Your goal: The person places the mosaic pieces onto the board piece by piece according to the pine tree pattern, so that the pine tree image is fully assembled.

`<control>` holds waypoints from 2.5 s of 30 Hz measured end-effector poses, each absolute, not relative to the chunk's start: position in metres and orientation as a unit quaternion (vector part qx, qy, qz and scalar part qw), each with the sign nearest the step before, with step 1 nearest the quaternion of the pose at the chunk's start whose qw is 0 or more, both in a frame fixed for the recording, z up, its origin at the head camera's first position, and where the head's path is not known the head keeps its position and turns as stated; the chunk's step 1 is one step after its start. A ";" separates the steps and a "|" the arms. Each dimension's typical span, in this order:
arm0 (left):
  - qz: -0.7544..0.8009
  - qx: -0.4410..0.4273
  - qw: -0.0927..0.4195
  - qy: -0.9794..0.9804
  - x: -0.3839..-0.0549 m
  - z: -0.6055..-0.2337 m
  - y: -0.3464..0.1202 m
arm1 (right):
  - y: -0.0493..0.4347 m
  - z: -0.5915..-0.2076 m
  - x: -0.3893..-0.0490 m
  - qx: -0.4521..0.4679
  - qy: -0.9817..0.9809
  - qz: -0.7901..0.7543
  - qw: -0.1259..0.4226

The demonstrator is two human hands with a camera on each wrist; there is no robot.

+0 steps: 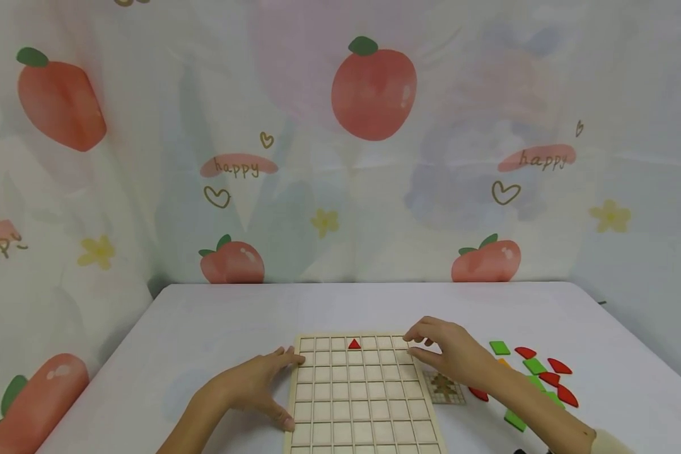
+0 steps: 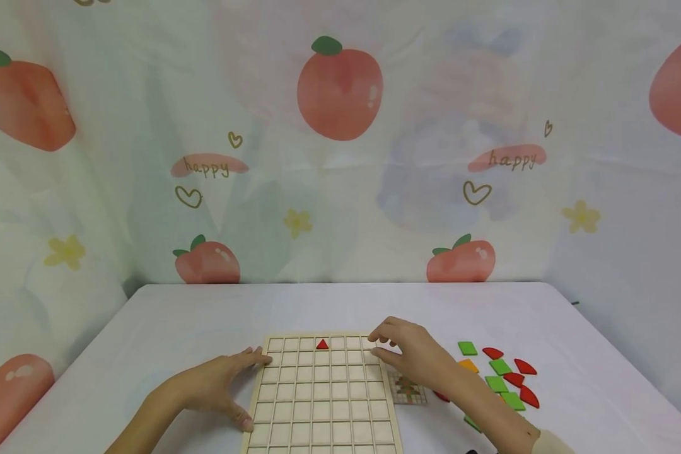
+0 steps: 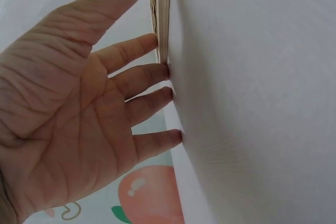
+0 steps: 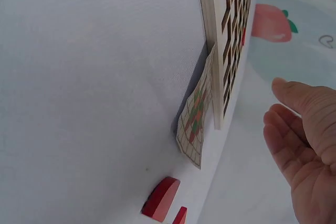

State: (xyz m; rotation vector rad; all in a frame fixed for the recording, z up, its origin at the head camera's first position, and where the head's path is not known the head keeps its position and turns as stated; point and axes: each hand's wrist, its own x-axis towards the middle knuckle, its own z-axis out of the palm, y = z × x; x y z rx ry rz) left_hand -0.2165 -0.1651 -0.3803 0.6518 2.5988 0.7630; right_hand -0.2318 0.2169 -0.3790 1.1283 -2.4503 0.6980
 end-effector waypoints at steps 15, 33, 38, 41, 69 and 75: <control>0.269 0.239 0.174 0.916 -0.215 -0.379 -0.166 | 0.261 -0.379 -0.215 0.361 -0.889 0.215 0.182; 0.276 0.228 0.174 0.917 -0.213 -0.377 -0.165 | 0.310 -0.385 -0.207 0.266 -0.942 0.190 0.080; 0.279 0.236 0.174 0.915 -0.213 -0.378 -0.166 | 0.317 -0.389 -0.205 0.243 -0.951 0.190 0.036; 0.280 0.239 0.173 0.913 -0.214 -0.378 -0.167 | 0.320 -0.389 -0.206 0.225 -0.955 0.193 0.018; 0.288 0.225 0.185 0.912 -0.214 -0.380 -0.167 | 0.311 -0.393 -0.214 0.298 -0.904 0.300 0.059; 0.284 0.229 0.181 0.913 -0.215 -0.380 -0.166 | 0.291 -0.388 -0.219 0.321 -0.892 0.308 0.085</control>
